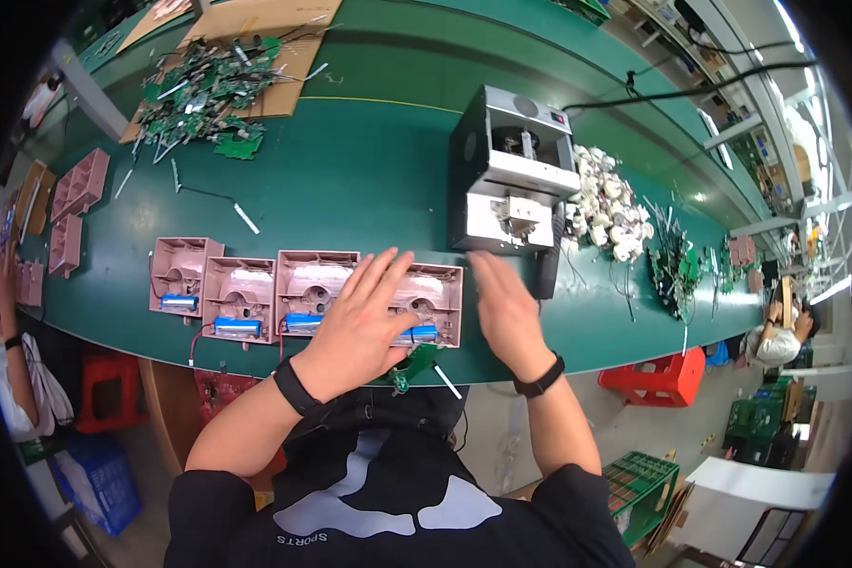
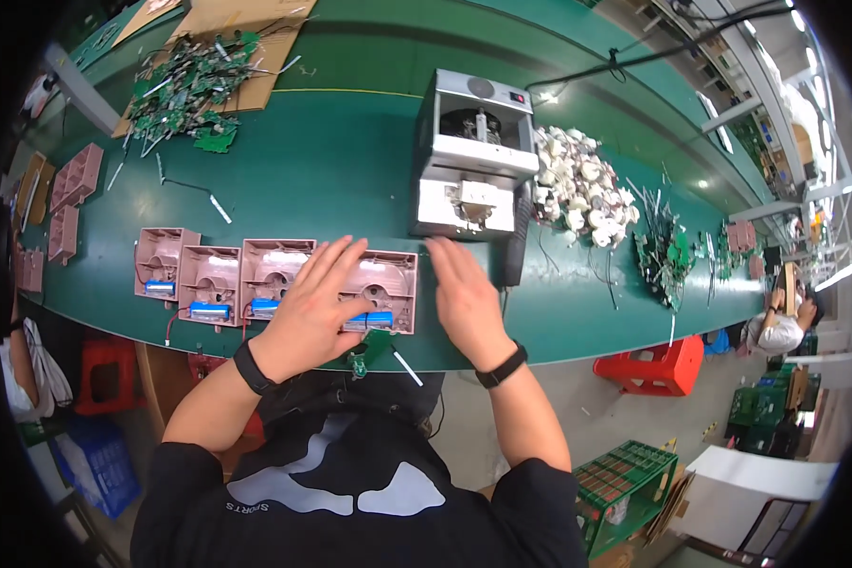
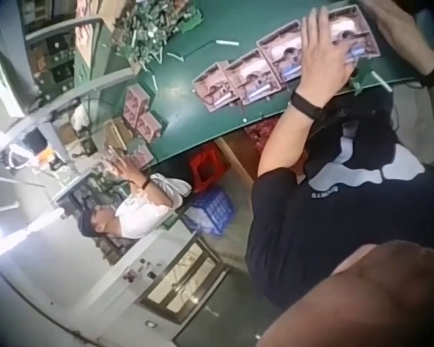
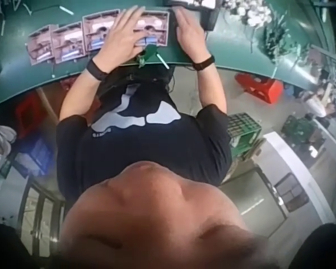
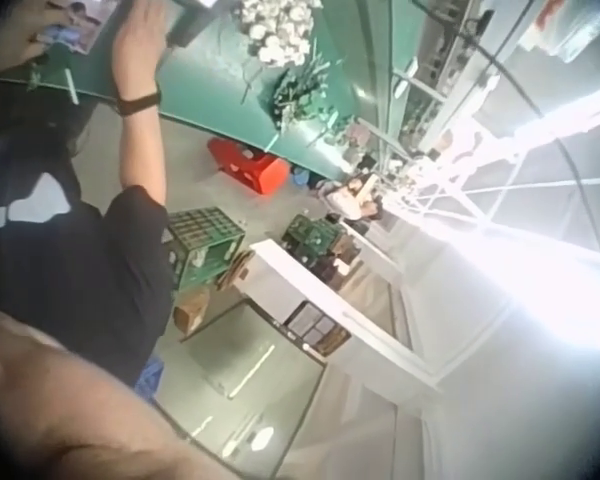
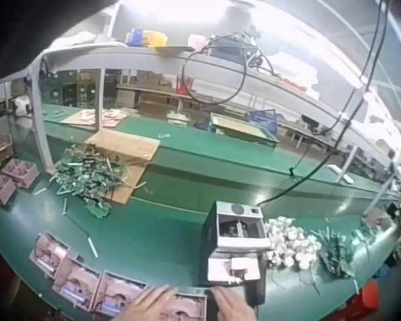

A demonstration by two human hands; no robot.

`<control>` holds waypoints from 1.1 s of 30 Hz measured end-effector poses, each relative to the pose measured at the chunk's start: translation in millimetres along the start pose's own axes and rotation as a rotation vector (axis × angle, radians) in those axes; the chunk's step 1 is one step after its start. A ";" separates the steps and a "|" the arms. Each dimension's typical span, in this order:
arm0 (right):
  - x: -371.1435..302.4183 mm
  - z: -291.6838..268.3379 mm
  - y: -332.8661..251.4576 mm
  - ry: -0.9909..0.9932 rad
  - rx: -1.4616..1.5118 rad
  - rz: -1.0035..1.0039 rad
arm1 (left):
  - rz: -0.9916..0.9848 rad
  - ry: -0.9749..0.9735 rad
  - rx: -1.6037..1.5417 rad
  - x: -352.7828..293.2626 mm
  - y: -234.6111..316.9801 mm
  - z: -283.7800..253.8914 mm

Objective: Assembling electronic components into plastic housings and securing them with an electric screwdriver.

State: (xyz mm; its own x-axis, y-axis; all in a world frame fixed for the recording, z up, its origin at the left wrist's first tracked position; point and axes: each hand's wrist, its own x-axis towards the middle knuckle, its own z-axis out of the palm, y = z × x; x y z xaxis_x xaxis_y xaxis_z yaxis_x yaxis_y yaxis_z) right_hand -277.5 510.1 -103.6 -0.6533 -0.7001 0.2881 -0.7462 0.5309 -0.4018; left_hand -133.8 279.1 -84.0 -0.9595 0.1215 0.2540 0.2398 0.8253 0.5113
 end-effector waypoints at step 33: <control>-10.3 -31.4 -73.9 0.012 0.214 0.204 | -0.520 0.524 0.252 -131.0 -35.5 -119.1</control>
State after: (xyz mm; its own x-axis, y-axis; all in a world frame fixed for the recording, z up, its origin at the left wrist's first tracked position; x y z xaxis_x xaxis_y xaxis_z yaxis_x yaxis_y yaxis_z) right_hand -219.7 493.1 -49.6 -0.7892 -0.5832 0.1924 -0.5564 0.5465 -0.6259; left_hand 0.9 168.2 -37.6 -0.7295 -0.5401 0.4197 -0.3226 0.8127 0.4852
